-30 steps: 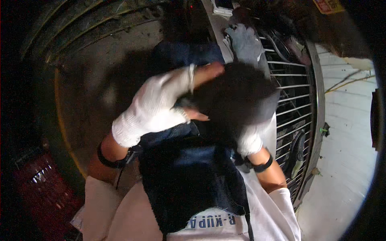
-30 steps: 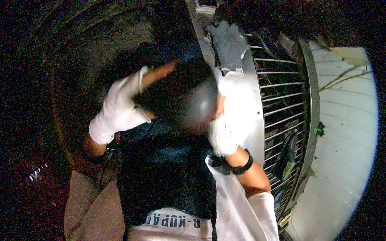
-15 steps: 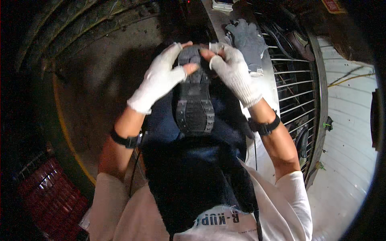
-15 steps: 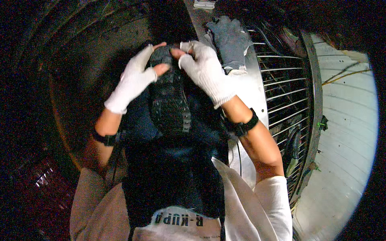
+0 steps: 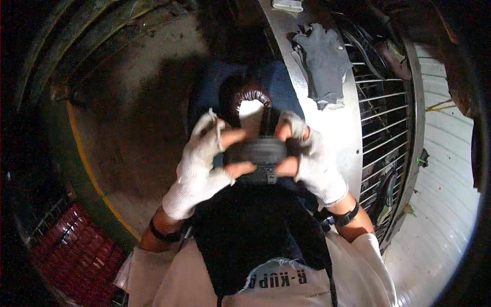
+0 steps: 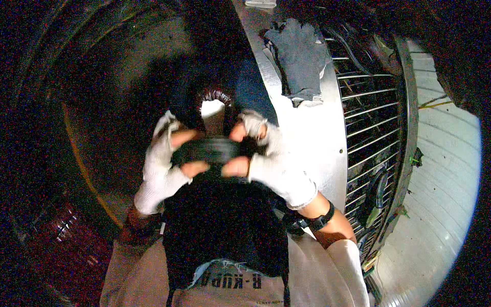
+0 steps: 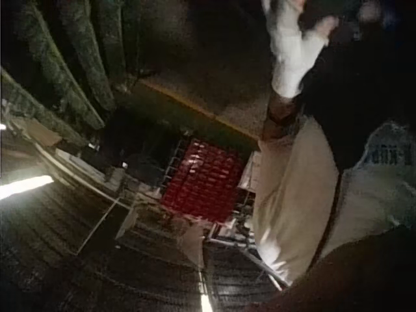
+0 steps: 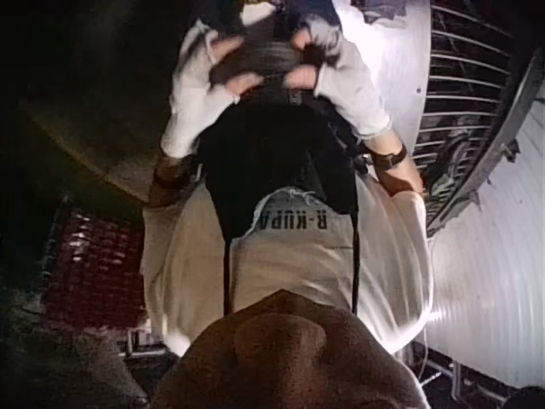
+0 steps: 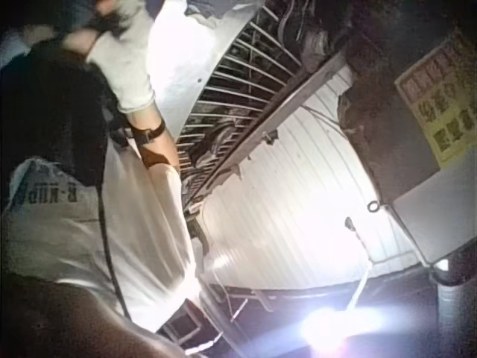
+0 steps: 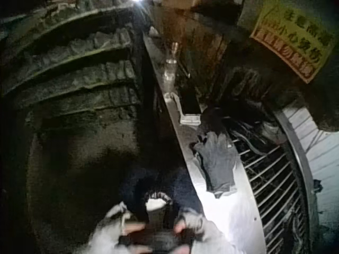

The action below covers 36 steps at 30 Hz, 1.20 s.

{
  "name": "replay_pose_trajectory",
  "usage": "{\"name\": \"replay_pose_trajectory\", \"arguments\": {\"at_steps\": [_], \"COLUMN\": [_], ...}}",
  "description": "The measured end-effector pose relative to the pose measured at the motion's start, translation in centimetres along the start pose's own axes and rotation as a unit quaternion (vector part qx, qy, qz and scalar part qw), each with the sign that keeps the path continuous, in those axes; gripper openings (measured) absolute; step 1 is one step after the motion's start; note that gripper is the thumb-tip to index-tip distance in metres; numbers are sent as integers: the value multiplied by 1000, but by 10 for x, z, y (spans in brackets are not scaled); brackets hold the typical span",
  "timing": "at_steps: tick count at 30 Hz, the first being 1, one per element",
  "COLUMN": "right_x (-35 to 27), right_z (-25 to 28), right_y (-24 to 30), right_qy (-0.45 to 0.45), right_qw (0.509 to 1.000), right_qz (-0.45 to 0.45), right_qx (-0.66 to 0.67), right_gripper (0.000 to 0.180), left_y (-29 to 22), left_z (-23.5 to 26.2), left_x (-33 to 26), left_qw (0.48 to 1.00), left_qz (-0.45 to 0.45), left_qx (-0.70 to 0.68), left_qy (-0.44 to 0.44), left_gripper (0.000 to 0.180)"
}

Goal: Clean and inspect finished shoes using a cloth at a factory station.

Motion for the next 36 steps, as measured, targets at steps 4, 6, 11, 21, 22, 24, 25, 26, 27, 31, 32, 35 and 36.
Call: {"name": "replay_pose_trajectory", "arguments": {"at_steps": [4, 6, 11, 21, 22, 24, 25, 26, 27, 31, 32, 35, 36], "right_x": [23, 31, 54, 82, 83, 81, 74, 65, 52, -20, -29, -41, -50], "right_z": [-1, 2, 11, 24, 22, 12, 4, 4, 0, -4, -10, 0, 4], "right_y": [10, -1, -9, -1, 12, 21, 34, 37, 44, 59, 70, 73, 92], "right_qy": [-119, -141, -104, -63, -26, -28, -28, -31, -10, 60, 71, 13, -30], "right_qw": [986, 987, 992, 993, 984, 977, 963, 962, 956, 960, 952, 982, 982], "right_qz": [-79, -50, -23, -48, -74, 10, 84, 89, 115, 181, 213, 134, 149], "right_qx": [88, 54, -71, -85, -161, -209, -255, -257, -271, -204, -208, -133, -110], "right_gripper": [37, 39, 50, 79, 82, 74, 66, 66, 67, 86, 88, 90, 90], "left_y": [33, 44, 54, 69, 73, 71, 64, 62, 51, 21, 64, 48, 30], "left_z": [-17, -21, -18, -17, -14, -13, -9, -6, -4, -44, -78, -105, -92], "left_x": [30, 29, 44, 67, 64, 59, 58, 53, 49, 0, -32, -52, -41], "left_qw": [987, 965, 977, 961, 964, 979, 987, 988, 990, 888, 780, 725, 788], "left_qz": [129, 204, 192, 212, 204, 130, 89, 83, 25, 75, 280, 369, 282], "left_qx": [-97, -160, -94, -176, -169, -130, -59, -57, -74, -452, -557, -563, -538], "left_qy": [-7, -32, -27, 35, 34, 83, 116, 116, 119, 23, 59, 144, 98], "left_gripper": [55, 53, 53, 66, 66, 93, 113, 113, 106, 102, 90, 96, 99]}}
Point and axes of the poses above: each hand's wrist, its own x-axis towards the middle knuckle, its own z-axis out of the back of the hand, y = z × x, the point moved 8 cm from there along x, towards the middle knuckle, and after that the axes turned 4 degrees about -x, right-handed, at the moved point
